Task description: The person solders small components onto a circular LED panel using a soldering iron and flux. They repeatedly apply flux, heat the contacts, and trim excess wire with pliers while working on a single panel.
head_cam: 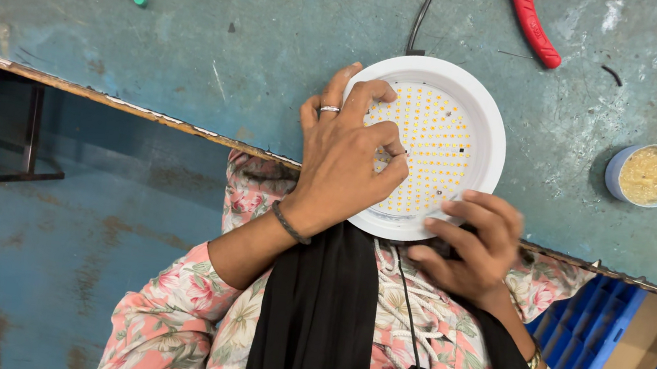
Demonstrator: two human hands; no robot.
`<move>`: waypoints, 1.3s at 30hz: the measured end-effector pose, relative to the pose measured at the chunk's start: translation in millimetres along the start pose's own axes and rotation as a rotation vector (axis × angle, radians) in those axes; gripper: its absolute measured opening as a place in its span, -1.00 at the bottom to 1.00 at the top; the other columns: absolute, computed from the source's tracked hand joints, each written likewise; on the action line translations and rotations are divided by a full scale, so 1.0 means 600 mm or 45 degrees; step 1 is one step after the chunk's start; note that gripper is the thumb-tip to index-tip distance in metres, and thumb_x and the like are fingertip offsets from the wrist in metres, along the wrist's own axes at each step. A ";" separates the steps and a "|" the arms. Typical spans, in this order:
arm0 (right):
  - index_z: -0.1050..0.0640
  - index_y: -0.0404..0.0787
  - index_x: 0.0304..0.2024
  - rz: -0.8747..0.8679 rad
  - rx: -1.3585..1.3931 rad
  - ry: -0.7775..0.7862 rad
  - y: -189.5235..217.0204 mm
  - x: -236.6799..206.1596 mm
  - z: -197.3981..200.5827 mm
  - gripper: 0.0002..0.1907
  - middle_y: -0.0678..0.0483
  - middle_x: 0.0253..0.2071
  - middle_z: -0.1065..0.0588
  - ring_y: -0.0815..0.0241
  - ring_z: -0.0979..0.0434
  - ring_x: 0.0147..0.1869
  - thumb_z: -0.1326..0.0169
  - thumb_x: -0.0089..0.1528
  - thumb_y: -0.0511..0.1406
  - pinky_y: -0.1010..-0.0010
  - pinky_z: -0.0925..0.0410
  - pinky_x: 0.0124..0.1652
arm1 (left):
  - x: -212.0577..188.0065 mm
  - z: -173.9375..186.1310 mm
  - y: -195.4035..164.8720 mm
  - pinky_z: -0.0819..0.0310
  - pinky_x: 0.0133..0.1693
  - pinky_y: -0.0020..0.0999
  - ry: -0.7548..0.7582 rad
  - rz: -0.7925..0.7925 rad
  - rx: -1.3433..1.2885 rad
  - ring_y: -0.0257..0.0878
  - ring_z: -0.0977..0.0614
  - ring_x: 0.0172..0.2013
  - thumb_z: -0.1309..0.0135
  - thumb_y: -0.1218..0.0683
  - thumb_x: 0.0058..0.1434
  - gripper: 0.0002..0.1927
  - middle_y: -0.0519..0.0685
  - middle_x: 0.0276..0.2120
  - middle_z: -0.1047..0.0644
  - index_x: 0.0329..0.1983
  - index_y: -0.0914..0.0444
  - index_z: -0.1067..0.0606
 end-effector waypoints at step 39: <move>0.17 0.14 0.53 -0.369 0.218 0.272 0.024 0.120 -0.005 0.20 -0.19 0.33 -0.34 0.16 -0.55 -0.02 -0.29 0.16 -0.61 0.44 -0.44 -0.11 | -0.006 0.020 0.012 -0.19 0.13 0.16 -0.074 -0.105 -0.028 0.21 -0.17 0.41 -0.18 0.02 0.18 -0.84 0.04 0.21 -0.38 -0.27 0.19 -0.57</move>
Point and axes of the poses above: each hand's wrist, its own x-axis towards the middle knuckle, its own z-axis out of the back of the hand, y = z × x, the point moved 5 cm from there along x, towards the middle knuckle
